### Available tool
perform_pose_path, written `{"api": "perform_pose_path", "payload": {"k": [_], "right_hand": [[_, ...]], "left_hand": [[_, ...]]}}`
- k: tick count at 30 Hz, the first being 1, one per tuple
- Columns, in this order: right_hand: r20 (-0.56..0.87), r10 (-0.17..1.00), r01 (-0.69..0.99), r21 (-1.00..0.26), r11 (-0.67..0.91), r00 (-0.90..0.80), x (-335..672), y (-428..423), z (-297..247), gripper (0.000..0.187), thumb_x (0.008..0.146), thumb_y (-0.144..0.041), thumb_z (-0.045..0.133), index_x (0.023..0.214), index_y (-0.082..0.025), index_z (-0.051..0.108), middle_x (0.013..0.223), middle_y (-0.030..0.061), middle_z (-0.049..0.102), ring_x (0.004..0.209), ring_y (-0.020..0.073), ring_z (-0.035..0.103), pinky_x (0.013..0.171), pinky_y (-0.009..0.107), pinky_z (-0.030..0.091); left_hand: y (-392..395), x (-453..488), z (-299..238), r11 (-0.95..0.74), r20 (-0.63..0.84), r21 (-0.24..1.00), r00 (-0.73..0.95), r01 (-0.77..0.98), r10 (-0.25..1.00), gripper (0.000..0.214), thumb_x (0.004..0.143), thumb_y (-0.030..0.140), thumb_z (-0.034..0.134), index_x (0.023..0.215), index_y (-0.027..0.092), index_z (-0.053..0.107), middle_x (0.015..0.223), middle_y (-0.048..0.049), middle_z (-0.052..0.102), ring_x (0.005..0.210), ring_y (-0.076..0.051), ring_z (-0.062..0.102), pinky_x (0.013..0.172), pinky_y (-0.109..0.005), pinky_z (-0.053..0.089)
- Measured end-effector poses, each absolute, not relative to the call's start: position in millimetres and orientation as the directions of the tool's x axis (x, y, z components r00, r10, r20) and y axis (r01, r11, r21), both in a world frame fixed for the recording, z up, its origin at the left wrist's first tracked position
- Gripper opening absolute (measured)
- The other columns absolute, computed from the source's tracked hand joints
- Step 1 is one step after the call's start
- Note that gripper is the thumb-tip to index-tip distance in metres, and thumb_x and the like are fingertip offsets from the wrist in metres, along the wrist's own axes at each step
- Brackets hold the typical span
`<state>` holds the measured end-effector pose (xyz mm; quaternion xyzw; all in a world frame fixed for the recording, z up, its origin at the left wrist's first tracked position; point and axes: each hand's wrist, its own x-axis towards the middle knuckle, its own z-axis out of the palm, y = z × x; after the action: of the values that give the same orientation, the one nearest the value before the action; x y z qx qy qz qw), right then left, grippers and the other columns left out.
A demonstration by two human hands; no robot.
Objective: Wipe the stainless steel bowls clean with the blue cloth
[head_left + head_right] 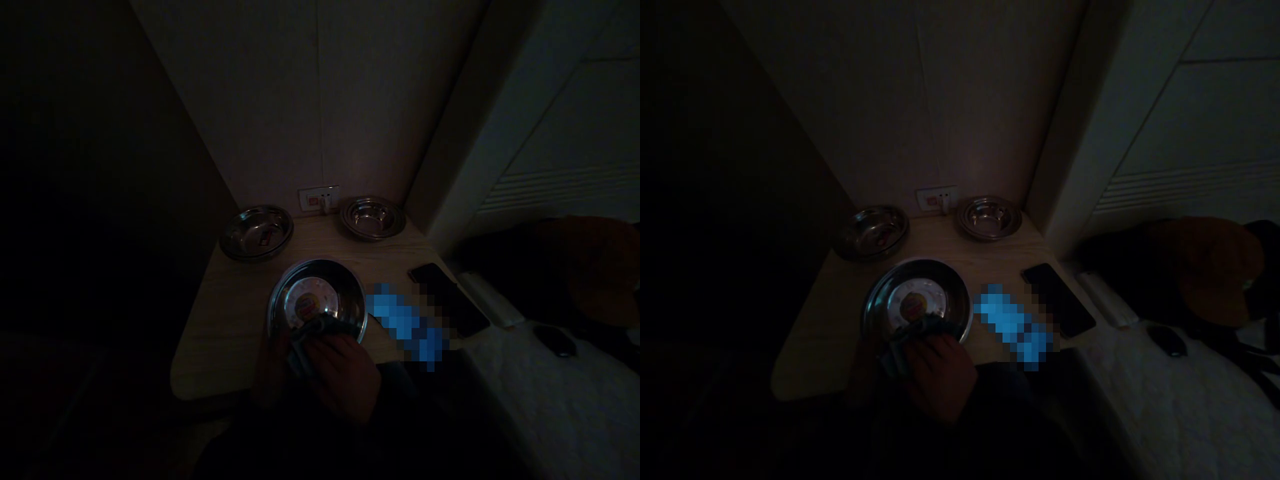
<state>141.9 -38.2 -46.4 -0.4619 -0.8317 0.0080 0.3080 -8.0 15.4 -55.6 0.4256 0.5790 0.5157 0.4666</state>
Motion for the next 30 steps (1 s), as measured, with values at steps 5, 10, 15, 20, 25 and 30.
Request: {"api": "perform_pose_path", "payload": {"k": [5, 10, 15, 20, 25, 30], "right_hand": [[0.502, 0.789, 0.762, -0.335, 0.554, -0.353, 138.9, -44.2, -52.9, 0.041, 0.093, -0.037, 0.042, 0.124, -0.013, 0.054, 0.12, 0.0102, 0.063, 0.105, 0.0252, 0.055, 0.087, 0.042, 0.044], [0.498, 0.798, 0.759, -0.355, 0.546, -0.34, 136.8, -46.8, -54.2, 0.041, 0.092, -0.036, 0.044, 0.124, -0.014, 0.054, 0.121, 0.01, 0.063, 0.106, 0.0242, 0.055, 0.088, 0.041, 0.043], [0.45, 0.834, 0.779, -0.377, 0.502, -0.319, 131.5, -47.4, -48.3, 0.04, 0.091, -0.036, 0.047, 0.123, -0.014, 0.055, 0.118, 0.0105, 0.064, 0.106, 0.024, 0.055, 0.089, 0.041, 0.043], [0.362, 0.889, 0.833, -0.369, 0.413, -0.281, 132.4, -46.1, -37.1, 0.04, 0.088, -0.035, 0.051, 0.121, -0.013, 0.058, 0.12, 0.0092, 0.064, 0.105, 0.026, 0.055, 0.091, 0.043, 0.041], [0.311, 0.92, 0.892, -0.305, 0.334, -0.238, 140.7, -40.1, -30.8, 0.041, 0.087, -0.031, 0.053, 0.123, -0.012, 0.057, 0.123, 0.0094, 0.062, 0.109, 0.0284, 0.053, 0.093, 0.045, 0.039], [0.3, 0.927, 0.926, -0.23, 0.3, -0.226, 146.3, -20.6, -26.3, 0.042, 0.089, -0.027, 0.05, 0.126, -0.007, 0.054, 0.126, 0.0131, 0.059, 0.113, 0.0299, 0.05, 0.094, 0.045, 0.039]], "left_hand": [[15.0, -10.3, -67.0, 0.107, -0.098, 0.994, -0.239, 0.025, 0.966, 0.047, 0.077, 0.057, 0.05, 0.102, 0.019, 0.066, 0.103, -0.007, 0.069, 0.104, -0.025, 0.06, 0.094, -0.037, 0.046], [15.3, -12.5, -74.4, 0.166, -0.161, 0.986, -0.298, -0.006, 0.941, 0.058, 0.068, 0.07, 0.05, 0.087, 0.018, 0.068, 0.088, -0.0078, 0.071, 0.087, -0.026, 0.064, 0.083, -0.04, 0.051], [13.5, -12.0, -69.1, 0.219, -0.197, 0.976, -0.349, 0.022, 0.916, 0.061, 0.065, 0.073, 0.048, 0.077, 0.016, 0.068, 0.077, -0.0068, 0.071, 0.076, -0.025, 0.064, 0.074, -0.039, 0.052], [11.3, -6.5, -58.2, 0.233, -0.225, 0.972, -0.322, -0.014, 0.92, 0.056, 0.072, 0.067, 0.045, 0.076, 0.016, 0.068, 0.075, -0.008, 0.071, 0.071, -0.024, 0.064, 0.063, -0.035, 0.053], [8.8, -6.8, -58.9, 0.205, -0.143, 0.971, -0.388, 0.123, 0.911, 0.049, 0.075, 0.061, 0.048, 0.083, 0.017, 0.068, 0.083, -0.0091, 0.071, 0.079, -0.025, 0.065, 0.069, -0.035, 0.052], [7.7, -6.4, -59.6, 0.21, -0.158, 0.97, -0.338, 0.122, 0.928, 0.042, 0.077, 0.053, 0.05, 0.092, 0.018, 0.066, 0.096, -0.0109, 0.071, 0.09, -0.026, 0.065, 0.077, -0.035, 0.052]]}}
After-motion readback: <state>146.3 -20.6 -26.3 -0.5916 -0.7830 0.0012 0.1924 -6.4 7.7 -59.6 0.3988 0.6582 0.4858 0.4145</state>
